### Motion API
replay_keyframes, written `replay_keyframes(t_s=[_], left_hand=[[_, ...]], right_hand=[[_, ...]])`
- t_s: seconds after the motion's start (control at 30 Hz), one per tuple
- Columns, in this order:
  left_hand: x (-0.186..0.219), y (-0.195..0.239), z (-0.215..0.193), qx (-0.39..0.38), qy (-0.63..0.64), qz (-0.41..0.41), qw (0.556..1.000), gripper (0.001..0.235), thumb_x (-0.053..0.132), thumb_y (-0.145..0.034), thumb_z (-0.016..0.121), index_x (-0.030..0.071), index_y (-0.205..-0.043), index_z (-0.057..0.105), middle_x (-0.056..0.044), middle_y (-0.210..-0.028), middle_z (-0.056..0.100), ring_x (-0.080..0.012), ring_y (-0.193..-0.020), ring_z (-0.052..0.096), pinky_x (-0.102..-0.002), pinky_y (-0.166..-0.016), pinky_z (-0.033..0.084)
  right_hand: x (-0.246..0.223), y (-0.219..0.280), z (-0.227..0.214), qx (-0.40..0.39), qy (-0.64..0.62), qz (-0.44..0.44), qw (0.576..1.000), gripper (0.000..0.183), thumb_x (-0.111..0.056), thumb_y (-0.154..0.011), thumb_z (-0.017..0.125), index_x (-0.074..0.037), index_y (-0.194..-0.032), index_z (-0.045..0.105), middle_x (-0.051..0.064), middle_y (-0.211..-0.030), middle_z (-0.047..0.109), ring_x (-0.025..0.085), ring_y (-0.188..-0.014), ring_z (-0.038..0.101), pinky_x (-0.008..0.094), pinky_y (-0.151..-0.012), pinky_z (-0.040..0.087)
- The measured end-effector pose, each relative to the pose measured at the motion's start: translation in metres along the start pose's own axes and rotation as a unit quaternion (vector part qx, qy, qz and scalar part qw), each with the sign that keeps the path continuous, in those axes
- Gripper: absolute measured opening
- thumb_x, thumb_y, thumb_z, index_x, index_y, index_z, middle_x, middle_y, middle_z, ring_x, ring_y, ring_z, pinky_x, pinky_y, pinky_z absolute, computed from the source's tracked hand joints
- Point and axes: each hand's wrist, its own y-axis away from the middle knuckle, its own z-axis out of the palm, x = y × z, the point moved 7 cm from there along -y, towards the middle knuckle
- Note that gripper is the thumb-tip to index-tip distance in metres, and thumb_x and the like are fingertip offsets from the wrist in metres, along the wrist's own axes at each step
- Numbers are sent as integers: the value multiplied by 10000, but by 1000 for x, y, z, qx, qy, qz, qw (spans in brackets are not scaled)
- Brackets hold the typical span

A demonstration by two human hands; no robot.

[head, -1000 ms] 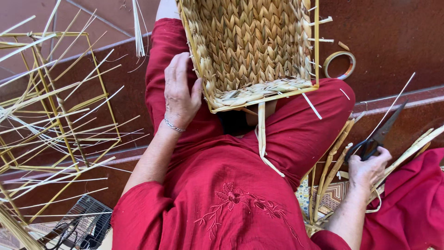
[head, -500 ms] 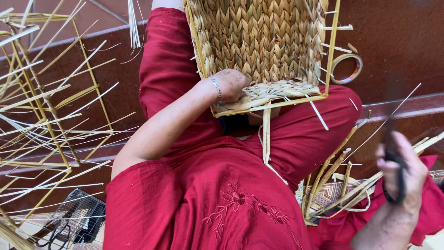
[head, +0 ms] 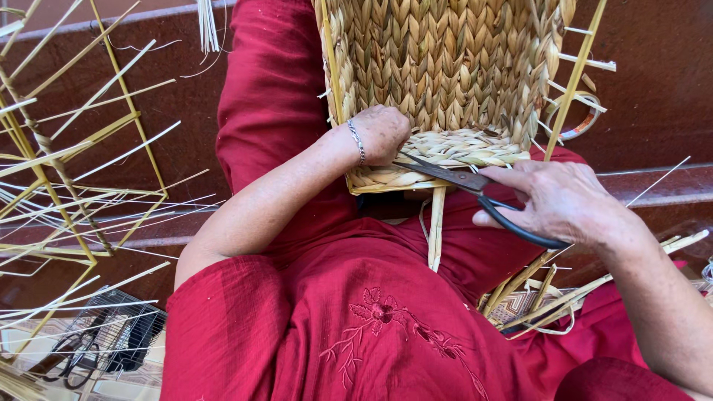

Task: The person weaves a rectangular basket using dried palm leaves, trimming excess strands with scissors and inserting new leaves to continue the weave. The person sits cross-legged on a tiled floor, manipulating the basket and tools with both hands.

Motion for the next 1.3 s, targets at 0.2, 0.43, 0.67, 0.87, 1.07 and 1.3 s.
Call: replay_keyframes(t_s=[0.2, 0.43, 0.67, 0.87, 1.07, 1.3], left_hand=[[2, 3, -3, 23, -12, 5, 1000, 149, 52, -745, 668, 38, -845, 777, -233, -882, 724, -395, -913, 719, -461, -834, 568], [0, 5, -7, 7, 11, -13, 1000, 161, 28, -753, 664, 39, -861, 783, -237, -905, 724, -399, -935, 712, -462, -853, 560], [-3, 4, -34, 107, 65, -62, 990, 162, 64, -787, 669, -11, -927, 701, -242, -882, 713, -422, -897, 711, -481, -812, 572], [-3, -9, -45, 179, 48, -77, 980, 197, 9, -887, 596, -10, -1081, 626, -200, -824, 727, -384, -801, 737, -477, -747, 588], [-3, -83, -7, 10, -65, -92, 994, 211, 123, -901, 645, 112, -1073, 766, -134, -1061, 755, -318, -1008, 733, -443, -838, 593], [-32, -129, 51, -108, -106, -89, 985, 369, 208, -918, 667, 124, -1277, 684, -89, -1314, 659, -293, -1197, 639, -473, -911, 554]], right_hand=[[-22, -26, -1, -28, 20, -51, 998, 720, -693, -734, 677, -277, -1321, 697, 177, -913, 738, 397, -871, 713, 517, -742, 562], [-35, -30, 11, 23, 88, -152, 984, 562, -540, -867, 600, -145, -1258, 680, 152, -709, 693, 384, -702, 697, 521, -614, 534], [-28, -20, 16, 36, 56, -149, 987, 639, -636, -831, 634, -133, -1223, 670, 146, -741, 709, 372, -714, 707, 500, -644, 549], [14, -9, -12, 50, 57, 3, 997, 814, -711, -743, 701, -192, -1365, 620, 184, -911, 727, 391, -836, 727, 527, -701, 571], [13, -38, 0, 9, 114, 14, 993, 778, -765, -777, 626, -162, -1269, 643, 201, -959, 721, 401, -881, 727, 543, -736, 562], [8, -83, 18, -80, 125, 17, 989, 768, -825, -801, 583, -157, -1159, 705, 181, -937, 748, 393, -922, 734, 522, -808, 566]])
